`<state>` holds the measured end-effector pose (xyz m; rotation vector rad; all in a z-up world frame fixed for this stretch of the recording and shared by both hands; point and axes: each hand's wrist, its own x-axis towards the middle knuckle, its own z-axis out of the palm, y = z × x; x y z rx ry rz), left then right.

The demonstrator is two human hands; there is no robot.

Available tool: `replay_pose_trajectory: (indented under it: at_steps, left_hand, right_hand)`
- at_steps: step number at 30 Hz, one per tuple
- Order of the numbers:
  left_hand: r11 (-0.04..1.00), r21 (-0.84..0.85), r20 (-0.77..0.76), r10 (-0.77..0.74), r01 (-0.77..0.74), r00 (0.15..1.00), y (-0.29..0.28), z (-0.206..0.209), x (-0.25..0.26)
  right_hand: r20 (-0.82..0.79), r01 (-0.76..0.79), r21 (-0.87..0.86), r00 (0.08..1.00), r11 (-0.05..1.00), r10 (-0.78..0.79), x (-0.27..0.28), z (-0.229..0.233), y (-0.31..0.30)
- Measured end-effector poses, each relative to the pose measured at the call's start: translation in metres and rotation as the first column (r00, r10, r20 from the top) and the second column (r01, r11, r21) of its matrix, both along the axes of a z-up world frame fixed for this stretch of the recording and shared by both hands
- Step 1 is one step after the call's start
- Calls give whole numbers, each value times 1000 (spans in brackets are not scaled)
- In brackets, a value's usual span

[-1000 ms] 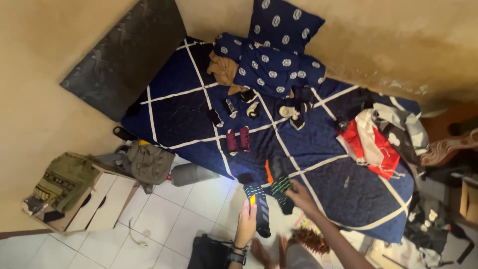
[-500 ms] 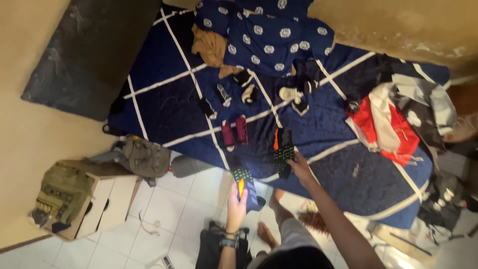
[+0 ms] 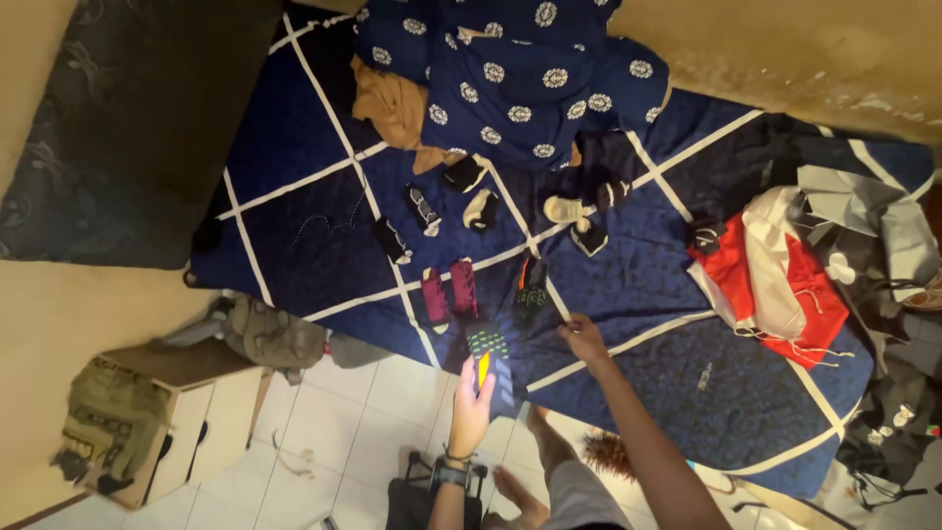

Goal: The person removes several pairs of socks from a drawer and places them on a bed. They then pick up the socks one at a time to inspect and arrange them on the bed.

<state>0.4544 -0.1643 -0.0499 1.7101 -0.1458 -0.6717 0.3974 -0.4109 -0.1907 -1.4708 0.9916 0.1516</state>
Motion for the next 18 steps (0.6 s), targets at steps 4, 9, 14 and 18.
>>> replay_pose_trajectory:
  at_steps: [4, 9, 14, 18]
  left_hand:
    - [994, -81, 11, -73, 74, 997, -15, 18, 12]
    - [964, 116, 48, -245, 238, 968, -36, 65, 23]
    - [932, 174, 107, -338, 317, 935, -56, 92, 22]
    - [939, 188, 424, -341, 287, 839, -72, 92, 27]
  right_hand:
    - [34, -106, 282, 994, 954, 101, -21, 29, -7]
    - [-12, -123, 585, 987, 802, 161, -6, 149, -8]
    - [13, -123, 513, 991, 850, 136, 15, 203, -8]
    - [169, -150, 344, 981, 927, 96, 18, 200, -8]
